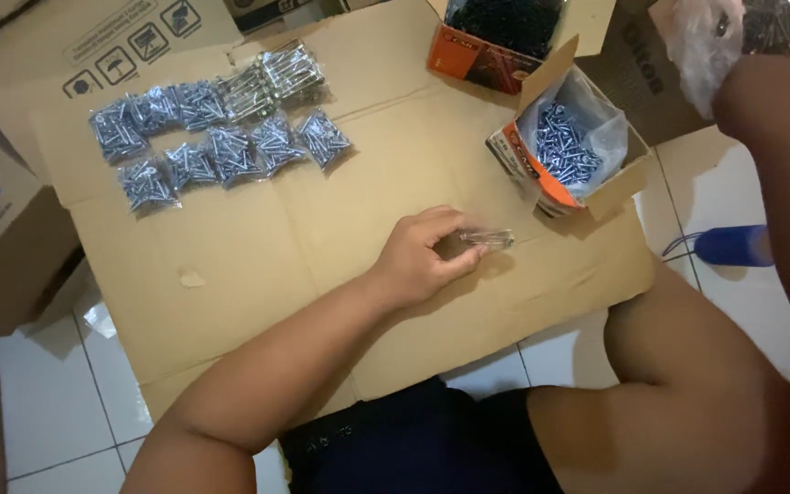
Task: Packaging metal screws into small plastic bags
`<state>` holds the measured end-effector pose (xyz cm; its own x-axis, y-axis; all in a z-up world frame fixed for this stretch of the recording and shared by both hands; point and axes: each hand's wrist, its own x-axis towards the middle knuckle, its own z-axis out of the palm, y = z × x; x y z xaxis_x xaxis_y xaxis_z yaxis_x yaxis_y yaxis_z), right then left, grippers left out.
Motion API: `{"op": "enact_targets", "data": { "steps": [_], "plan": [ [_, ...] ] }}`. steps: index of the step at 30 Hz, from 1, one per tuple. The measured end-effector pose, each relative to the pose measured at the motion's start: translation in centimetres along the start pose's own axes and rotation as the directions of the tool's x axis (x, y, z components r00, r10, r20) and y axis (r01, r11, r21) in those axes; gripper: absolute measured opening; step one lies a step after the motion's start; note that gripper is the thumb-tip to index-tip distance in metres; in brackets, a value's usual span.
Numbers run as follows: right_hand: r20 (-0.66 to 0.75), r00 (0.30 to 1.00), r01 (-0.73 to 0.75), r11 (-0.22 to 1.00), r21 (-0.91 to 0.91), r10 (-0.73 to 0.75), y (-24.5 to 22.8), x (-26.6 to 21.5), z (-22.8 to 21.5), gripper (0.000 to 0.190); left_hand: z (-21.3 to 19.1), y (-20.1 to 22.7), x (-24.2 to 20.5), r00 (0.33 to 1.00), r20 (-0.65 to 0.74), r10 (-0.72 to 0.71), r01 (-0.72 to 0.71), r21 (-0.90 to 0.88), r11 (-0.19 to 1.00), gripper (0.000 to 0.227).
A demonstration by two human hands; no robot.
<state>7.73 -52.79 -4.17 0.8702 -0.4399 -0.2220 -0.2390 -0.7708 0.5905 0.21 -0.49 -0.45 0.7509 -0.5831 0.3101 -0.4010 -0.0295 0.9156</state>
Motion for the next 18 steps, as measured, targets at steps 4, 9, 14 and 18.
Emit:
{"op": "enact_targets", "data": {
  "steps": [4,9,14,18],
  "plan": [
    [-0.015,1.000,-0.013,0.990,0.143,0.015,0.2,0.1,-0.1,0.029,0.0,0.0,0.3,1.000,0.017,0.001,-0.001,0.010,1.000,0.016],
    [0.023,0.999,-0.038,0.989,0.143,0.035,0.3,0.3,-0.3,0.034,0.0,0.0,0.1,0.999,0.019,-0.046,0.046,-0.005,0.999,0.019],
    [-0.079,0.996,-0.038,0.997,0.068,0.043,0.9,0.1,-0.3,0.031,-0.2,0.4,0.1,0.999,0.009,-0.032,0.032,-0.012,0.999,0.017],
    [-0.215,0.976,0.062,0.991,0.120,-0.036,1.7,-0.8,-0.6,0.038,-0.1,-0.3,0.2,0.997,0.026,0.066,-0.066,0.001,0.998,0.013]
  ]
}}
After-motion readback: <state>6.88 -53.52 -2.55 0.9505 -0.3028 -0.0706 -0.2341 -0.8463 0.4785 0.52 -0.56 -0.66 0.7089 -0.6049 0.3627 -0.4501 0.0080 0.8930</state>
